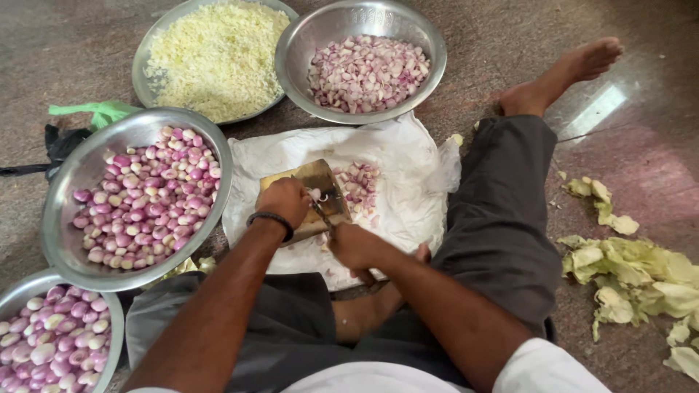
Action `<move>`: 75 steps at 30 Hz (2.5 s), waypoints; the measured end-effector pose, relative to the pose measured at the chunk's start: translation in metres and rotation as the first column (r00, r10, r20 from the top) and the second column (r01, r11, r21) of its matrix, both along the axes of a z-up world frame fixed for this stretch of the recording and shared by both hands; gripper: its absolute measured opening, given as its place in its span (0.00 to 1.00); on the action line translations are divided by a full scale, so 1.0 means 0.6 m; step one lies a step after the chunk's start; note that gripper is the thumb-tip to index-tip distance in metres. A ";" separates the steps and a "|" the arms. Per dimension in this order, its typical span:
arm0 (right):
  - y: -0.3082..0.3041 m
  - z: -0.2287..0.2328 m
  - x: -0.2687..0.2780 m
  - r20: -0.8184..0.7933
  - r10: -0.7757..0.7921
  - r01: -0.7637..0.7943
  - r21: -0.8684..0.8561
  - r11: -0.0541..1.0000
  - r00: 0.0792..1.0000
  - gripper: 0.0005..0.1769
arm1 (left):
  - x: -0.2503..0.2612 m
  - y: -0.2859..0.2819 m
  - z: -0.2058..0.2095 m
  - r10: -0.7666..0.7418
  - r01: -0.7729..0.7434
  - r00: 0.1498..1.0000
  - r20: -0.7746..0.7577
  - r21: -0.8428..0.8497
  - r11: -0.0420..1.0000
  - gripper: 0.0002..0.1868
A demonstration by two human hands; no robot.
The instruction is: The person chops small onions on a wooden board using a knife while sitting on the floor.
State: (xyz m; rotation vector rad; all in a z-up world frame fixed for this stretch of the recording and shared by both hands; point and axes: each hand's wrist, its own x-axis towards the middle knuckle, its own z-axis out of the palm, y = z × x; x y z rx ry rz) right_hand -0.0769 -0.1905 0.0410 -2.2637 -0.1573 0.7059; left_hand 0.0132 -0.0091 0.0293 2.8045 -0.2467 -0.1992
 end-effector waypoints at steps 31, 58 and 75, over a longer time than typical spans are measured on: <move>-0.021 -0.003 -0.016 0.104 0.064 -0.029 -0.308 0.951 0.993 0.19 | -0.009 -0.009 -0.049 0.087 -0.082 0.993 0.078 -0.063 0.995 0.10; -0.028 -0.037 -0.033 0.144 -0.007 0.030 -0.157 0.987 0.989 0.22 | 0.047 0.274 -0.078 0.281 -0.130 0.766 0.578 -0.288 0.949 0.14; -0.005 0.014 -0.019 -0.012 -0.146 0.143 -0.143 0.979 0.989 0.20 | 0.027 0.565 -0.180 0.650 -0.557 0.752 -0.107 0.424 0.714 0.34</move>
